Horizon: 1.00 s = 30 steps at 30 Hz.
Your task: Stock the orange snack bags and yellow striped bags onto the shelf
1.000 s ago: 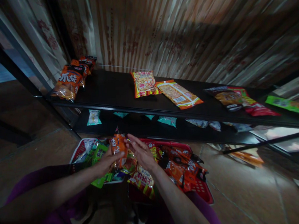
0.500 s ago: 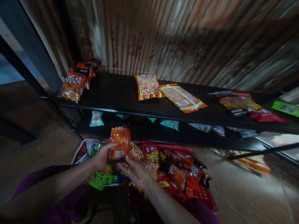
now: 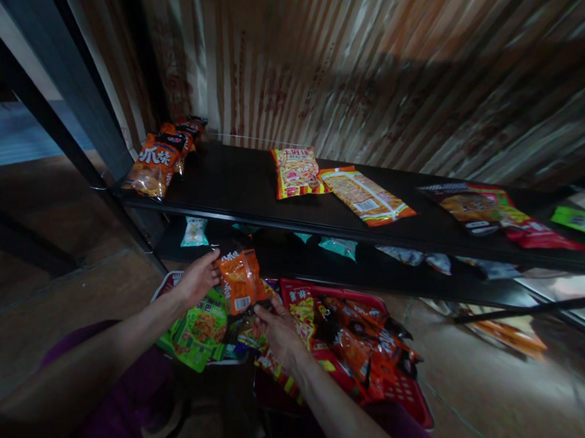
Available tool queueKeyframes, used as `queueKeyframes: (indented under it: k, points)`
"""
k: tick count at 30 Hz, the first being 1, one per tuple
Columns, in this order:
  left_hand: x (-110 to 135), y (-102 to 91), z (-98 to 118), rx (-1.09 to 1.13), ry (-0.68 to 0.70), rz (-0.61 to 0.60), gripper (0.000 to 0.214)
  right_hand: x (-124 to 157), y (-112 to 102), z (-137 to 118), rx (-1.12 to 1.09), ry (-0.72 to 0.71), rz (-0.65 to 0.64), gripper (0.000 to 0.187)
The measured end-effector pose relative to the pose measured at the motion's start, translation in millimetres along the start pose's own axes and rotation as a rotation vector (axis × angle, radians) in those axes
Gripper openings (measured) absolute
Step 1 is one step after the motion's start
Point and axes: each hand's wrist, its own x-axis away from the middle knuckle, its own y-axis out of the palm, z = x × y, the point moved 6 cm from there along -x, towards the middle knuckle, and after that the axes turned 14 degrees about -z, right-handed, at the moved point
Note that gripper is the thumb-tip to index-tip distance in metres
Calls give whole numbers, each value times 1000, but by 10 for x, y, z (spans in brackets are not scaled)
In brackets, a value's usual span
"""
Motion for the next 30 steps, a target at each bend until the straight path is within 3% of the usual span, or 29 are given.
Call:
queueKeyframes:
  k: [5,12,17,20,26,30]
  points:
    - [-1,-42,23,43,-4,68,26,-27,-88,1,-76,-8,56,30]
    - [-10,-65,-1,39,30,82,25,25,-53,36,-236,97,79,27]
    - [-9,-72,4,78,51,74,14,91,21,137,-223,154,-49,21]
    - [-5,-86,61,73,77,115,11,89,14,136,-183,108,-60,24]
    - [-8,-76,105,10,87,108,16,52,-68,84,-145,40,75,36]
    - [2,-109,110,-23,97,121,30,56,-7,47,-114,-1,30,35]
